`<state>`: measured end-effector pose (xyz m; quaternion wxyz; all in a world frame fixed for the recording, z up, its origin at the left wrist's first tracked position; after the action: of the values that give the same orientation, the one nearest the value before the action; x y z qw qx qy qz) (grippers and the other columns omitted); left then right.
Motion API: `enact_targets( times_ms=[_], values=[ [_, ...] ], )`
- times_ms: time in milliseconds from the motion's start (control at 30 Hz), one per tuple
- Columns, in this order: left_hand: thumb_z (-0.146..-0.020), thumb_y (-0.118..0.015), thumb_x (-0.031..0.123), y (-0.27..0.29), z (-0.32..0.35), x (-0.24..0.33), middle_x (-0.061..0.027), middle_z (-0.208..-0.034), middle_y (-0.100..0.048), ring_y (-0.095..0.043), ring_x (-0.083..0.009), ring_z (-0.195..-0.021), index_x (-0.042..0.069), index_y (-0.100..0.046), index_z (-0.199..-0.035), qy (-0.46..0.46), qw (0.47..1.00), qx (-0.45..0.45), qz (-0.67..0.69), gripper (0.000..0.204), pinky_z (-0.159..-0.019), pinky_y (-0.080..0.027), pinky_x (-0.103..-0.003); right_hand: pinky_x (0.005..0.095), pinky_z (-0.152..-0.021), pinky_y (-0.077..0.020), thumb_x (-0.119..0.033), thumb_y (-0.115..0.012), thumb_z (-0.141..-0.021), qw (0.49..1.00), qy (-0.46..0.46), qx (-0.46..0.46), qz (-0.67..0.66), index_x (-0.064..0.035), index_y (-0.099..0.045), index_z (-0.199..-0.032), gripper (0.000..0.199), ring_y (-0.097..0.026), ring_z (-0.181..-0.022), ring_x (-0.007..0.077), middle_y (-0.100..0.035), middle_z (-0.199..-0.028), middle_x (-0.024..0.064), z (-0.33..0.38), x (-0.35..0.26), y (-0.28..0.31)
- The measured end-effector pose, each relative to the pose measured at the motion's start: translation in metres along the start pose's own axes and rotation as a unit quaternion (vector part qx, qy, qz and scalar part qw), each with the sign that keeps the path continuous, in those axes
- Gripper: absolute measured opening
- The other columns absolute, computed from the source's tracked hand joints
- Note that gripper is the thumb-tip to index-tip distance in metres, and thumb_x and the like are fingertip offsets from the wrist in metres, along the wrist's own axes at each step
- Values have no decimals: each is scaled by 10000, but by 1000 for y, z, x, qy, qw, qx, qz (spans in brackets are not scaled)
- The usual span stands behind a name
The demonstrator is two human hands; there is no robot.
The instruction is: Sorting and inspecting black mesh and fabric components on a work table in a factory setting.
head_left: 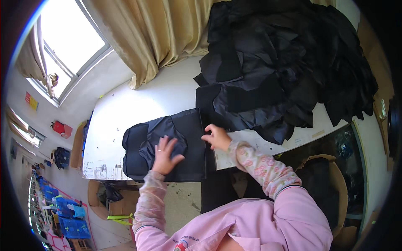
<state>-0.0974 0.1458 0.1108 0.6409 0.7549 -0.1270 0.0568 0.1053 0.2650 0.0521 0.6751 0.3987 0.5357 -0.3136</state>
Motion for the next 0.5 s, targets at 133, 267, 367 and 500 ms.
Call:
enact_targets(
  times_ms=[133,267,367,500],
  values=[
    [-832,-636,541,-72,22,-14,-207,-1540,-219,-168,-394,-1436,198,-341,-1465,44,994,-94,40,777,-1117,-130,-609,491,-884,-421,-144,-679,-797,852,174,181,459,-122,-571,-1095,318,-516,-1118,311,-567,-1103,104,6,-55,112],
    [-850,-605,565,-78,13,-13,-197,-1556,-188,-146,-385,-1445,203,-314,-1480,50,989,-105,88,783,-1126,-105,-600,598,-1064,-282,-137,-489,-903,744,86,222,624,-108,-623,-1109,248,-507,-1187,293,-604,-1121,95,-3,-10,197],
    [-841,-648,516,-66,7,-14,-227,-1518,-246,-214,-404,-1415,172,-355,-1450,43,987,-115,106,759,-1119,-164,-584,580,-1083,-268,-116,-503,-880,730,98,168,655,-109,-646,-987,179,-562,-1061,250,-632,-976,63,-7,-14,205],
    [-795,-754,362,-7,-31,37,-243,-1470,-314,-316,-422,-1358,118,-390,-1414,-28,985,-16,169,758,-1104,-265,-516,507,-1042,-325,-87,-527,-828,721,288,231,587,-114,-614,-832,92,-564,-920,215,-601,-813,18,30,-95,210]
  ],
)
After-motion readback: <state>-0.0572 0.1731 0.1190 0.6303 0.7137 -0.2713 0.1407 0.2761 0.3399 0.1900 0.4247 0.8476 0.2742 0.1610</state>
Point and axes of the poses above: each hand's wrist, its own z-axis away from the middle knuckle, its own y-axis out of the back of the hand, x = y × z, the point moved 8 cm from there along -z, towards the middle knuckle
